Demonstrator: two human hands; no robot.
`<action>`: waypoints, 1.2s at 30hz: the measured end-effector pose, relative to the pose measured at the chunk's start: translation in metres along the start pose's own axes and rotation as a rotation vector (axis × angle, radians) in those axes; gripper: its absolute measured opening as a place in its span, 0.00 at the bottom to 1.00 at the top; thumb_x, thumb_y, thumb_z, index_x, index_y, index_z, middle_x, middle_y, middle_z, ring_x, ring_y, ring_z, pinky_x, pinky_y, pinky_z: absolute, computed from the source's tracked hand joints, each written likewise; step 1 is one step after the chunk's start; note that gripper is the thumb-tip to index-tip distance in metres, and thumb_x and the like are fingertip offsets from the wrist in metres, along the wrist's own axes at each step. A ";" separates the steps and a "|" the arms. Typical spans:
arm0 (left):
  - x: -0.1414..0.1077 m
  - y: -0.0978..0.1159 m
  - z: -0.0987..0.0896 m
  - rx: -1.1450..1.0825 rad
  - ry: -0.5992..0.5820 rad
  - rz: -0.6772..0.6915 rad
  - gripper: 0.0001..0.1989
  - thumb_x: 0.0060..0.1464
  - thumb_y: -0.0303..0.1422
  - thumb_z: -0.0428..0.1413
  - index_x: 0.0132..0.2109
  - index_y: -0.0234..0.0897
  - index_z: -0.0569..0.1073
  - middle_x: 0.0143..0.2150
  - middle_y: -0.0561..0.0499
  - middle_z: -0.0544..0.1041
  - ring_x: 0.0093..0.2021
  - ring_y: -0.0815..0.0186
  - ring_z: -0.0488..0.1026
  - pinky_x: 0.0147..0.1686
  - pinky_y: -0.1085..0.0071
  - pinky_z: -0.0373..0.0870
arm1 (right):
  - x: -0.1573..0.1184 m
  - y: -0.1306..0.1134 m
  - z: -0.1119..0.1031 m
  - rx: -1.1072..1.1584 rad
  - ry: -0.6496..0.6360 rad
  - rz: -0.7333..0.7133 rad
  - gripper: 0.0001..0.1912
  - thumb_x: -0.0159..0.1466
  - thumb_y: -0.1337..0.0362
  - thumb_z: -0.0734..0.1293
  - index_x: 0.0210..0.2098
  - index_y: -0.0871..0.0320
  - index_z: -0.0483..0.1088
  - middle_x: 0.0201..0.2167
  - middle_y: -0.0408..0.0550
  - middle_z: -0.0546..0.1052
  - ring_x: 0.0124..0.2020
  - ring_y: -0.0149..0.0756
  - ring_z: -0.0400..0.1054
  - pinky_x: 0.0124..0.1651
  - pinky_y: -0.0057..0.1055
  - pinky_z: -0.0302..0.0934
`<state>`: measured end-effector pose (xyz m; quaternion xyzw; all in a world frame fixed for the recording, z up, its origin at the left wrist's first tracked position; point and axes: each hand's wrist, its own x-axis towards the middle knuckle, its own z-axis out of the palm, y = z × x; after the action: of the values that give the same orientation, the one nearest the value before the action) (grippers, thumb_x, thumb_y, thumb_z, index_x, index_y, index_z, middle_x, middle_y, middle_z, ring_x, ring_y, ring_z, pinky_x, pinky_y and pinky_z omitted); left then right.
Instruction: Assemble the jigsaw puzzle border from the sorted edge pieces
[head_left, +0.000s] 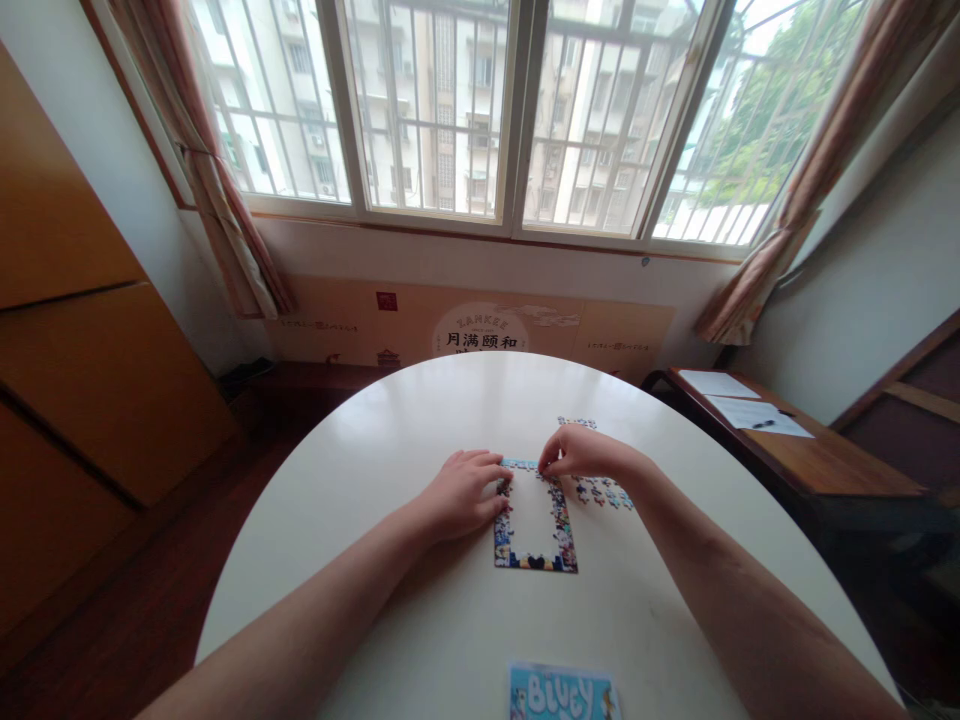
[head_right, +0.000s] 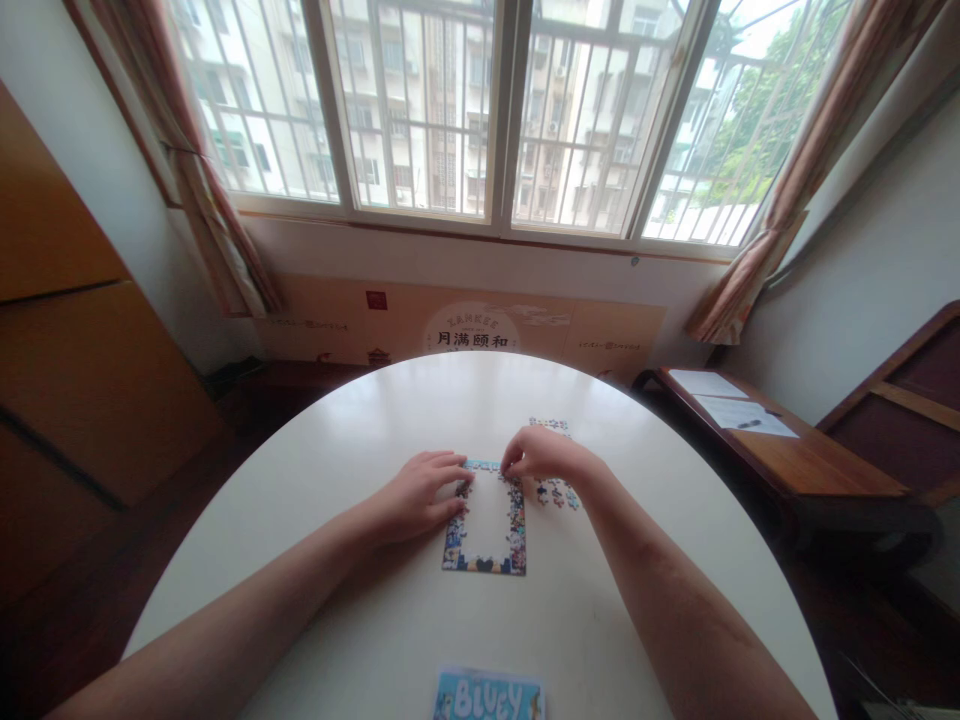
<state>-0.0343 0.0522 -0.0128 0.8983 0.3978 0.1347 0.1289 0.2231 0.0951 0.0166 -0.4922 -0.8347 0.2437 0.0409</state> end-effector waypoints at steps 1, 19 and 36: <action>0.000 0.000 0.000 0.000 -0.001 0.001 0.18 0.57 0.38 0.58 0.55 0.46 0.77 0.63 0.46 0.72 0.65 0.51 0.65 0.65 0.51 0.57 | 0.000 -0.001 0.000 -0.005 0.003 0.007 0.11 0.56 0.63 0.70 0.38 0.52 0.83 0.33 0.42 0.82 0.33 0.34 0.73 0.38 0.27 0.62; 0.002 -0.004 0.003 -0.016 0.000 -0.131 0.29 0.61 0.41 0.53 0.67 0.41 0.66 0.72 0.43 0.58 0.72 0.52 0.53 0.69 0.53 0.51 | -0.009 -0.010 -0.010 -0.209 0.108 0.110 0.09 0.58 0.59 0.70 0.35 0.55 0.79 0.36 0.45 0.80 0.33 0.32 0.70 0.32 0.26 0.55; 0.003 -0.007 0.013 0.122 -0.080 -0.140 0.32 0.67 0.46 0.43 0.72 0.38 0.57 0.74 0.39 0.51 0.74 0.50 0.46 0.70 0.49 0.44 | -0.035 -0.084 -0.016 -0.358 0.200 0.190 0.13 0.67 0.56 0.65 0.42 0.57 0.77 0.41 0.52 0.80 0.42 0.41 0.72 0.40 0.30 0.58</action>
<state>-0.0327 0.0573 -0.0265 0.8790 0.4618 0.0651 0.0989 0.1789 0.0379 0.0746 -0.5897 -0.8063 0.0445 0.0123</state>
